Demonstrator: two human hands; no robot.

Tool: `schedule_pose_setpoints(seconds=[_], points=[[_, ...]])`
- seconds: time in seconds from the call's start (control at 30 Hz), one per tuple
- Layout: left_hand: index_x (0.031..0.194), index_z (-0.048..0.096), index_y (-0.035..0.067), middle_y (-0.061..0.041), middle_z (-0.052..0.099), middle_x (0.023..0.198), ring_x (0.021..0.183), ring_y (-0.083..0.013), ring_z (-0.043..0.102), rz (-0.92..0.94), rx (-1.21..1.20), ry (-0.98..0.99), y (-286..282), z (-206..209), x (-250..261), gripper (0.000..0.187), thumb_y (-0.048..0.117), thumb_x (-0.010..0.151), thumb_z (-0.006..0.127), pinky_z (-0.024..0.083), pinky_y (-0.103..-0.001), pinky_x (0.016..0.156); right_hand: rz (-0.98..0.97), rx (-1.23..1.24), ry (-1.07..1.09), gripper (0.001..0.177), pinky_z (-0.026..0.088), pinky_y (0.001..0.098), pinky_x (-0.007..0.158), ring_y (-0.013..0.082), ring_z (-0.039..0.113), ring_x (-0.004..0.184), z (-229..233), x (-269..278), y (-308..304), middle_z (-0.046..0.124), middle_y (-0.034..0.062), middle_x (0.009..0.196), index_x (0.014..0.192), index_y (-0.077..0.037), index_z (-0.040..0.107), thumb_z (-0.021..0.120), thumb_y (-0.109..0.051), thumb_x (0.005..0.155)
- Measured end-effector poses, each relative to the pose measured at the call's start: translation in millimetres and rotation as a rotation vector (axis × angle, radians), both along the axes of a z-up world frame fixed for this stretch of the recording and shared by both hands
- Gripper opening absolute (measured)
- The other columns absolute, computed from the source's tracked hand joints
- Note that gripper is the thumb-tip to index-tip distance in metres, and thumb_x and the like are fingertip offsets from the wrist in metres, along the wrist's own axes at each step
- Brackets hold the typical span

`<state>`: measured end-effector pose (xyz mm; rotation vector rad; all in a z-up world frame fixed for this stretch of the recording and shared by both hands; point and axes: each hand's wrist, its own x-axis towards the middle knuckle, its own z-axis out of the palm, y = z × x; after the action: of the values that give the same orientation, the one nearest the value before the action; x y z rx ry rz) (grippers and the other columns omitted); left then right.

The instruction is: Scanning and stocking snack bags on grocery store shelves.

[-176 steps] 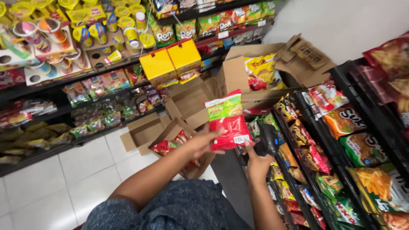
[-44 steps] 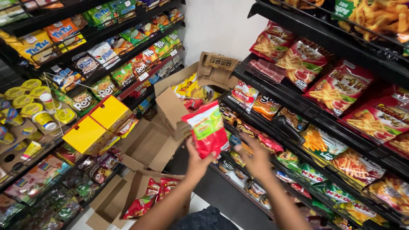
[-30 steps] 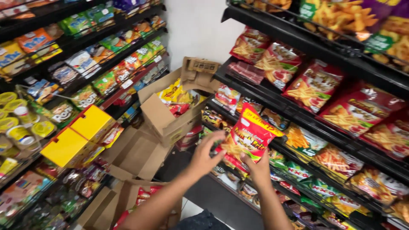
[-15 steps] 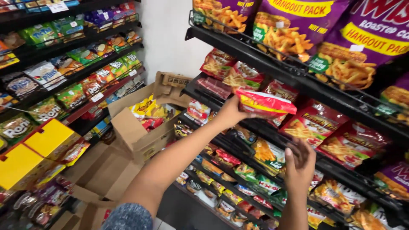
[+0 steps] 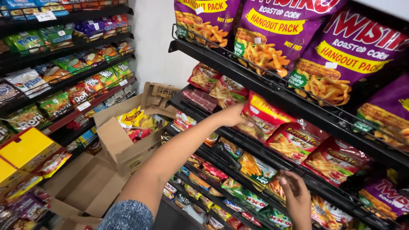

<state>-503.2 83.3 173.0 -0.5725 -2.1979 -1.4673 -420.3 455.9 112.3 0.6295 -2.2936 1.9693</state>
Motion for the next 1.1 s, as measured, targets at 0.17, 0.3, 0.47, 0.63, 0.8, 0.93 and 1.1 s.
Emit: schedule_pose_setpoints(seconds=[0.17,0.3,0.47,0.63,0.8,0.93,1.1], points=[[0.147,0.04,-0.003,-0.027,0.049,0.146,0.135,-0.0396,0.048,0.004,-0.244,-0.036,-7,-21,-21,0.093,0.034,0.078,0.091,0.039,-0.045,0.11,0.024,0.058,-0.034,0.034,0.053,0.0355,0.1,0.0225,0.07,0.115,-5,-16,3,0.071,0.0144,0.128,0.127,0.003,0.062,0.064,-0.011,0.096],[0.136,0.051,-0.002,-0.024,0.059,0.137,0.129,-0.0377,0.057,0.226,-0.269,-0.196,0,11,12,0.099,0.046,0.061,0.094,0.045,-0.043,0.109,0.113,0.058,-0.007,0.034,0.051,0.0354,0.101,0.023,0.068,0.116,-26,-35,16,0.069,0.0151,0.128,0.127,0.003,0.061,0.063,-0.01,0.097],[0.123,0.06,-0.003,-0.027,0.059,0.132,0.126,-0.0418,0.056,0.372,-0.316,-0.096,2,-2,10,0.087,0.048,0.062,0.096,0.046,-0.046,0.104,0.127,0.045,-0.046,0.033,0.053,0.035,0.1,0.0222,0.07,0.115,-31,-40,17,0.071,0.0142,0.126,0.127,0.003,0.061,0.062,-0.009,0.096],[0.125,0.059,-0.004,-0.027,0.065,0.126,0.119,-0.0423,0.064,0.341,-0.269,-0.093,7,-16,9,0.087,0.044,0.062,0.094,0.049,-0.045,0.103,0.195,0.064,-0.037,0.031,0.053,0.0342,0.1,0.0219,0.07,0.114,-29,-40,7,0.072,0.0153,0.124,0.126,0.003,0.063,0.062,-0.01,0.098],[0.127,0.057,-0.002,-0.026,0.068,0.123,0.117,-0.0407,0.066,0.345,-0.202,-0.164,8,-11,27,0.085,0.044,0.063,0.091,0.051,-0.043,0.102,0.264,0.105,-0.093,0.032,0.054,0.0338,0.092,0.0209,0.071,0.112,-23,-34,-19,0.073,0.0155,0.123,0.125,0.003,0.064,0.062,-0.011,0.097],[0.131,0.054,-0.001,-0.024,0.064,0.126,0.118,-0.042,0.063,0.431,-0.162,0.153,4,-5,78,0.071,0.033,0.077,0.085,0.049,-0.046,0.101,0.434,0.102,-0.005,0.03,0.054,0.0297,0.095,0.0192,0.073,0.106,-33,-33,-48,0.076,0.0126,0.113,0.123,0.003,0.066,0.063,-0.012,0.097],[0.126,0.061,0.007,-0.014,0.067,0.129,0.117,-0.0301,0.069,0.524,0.278,0.186,10,-108,181,0.031,0.025,0.1,0.066,0.062,-0.036,0.085,0.757,0.362,-0.189,0.031,0.051,0.0265,0.064,0.0136,0.067,0.068,-78,-17,-110,0.077,0.0094,0.085,0.124,-0.001,0.069,0.065,-0.013,0.095]])
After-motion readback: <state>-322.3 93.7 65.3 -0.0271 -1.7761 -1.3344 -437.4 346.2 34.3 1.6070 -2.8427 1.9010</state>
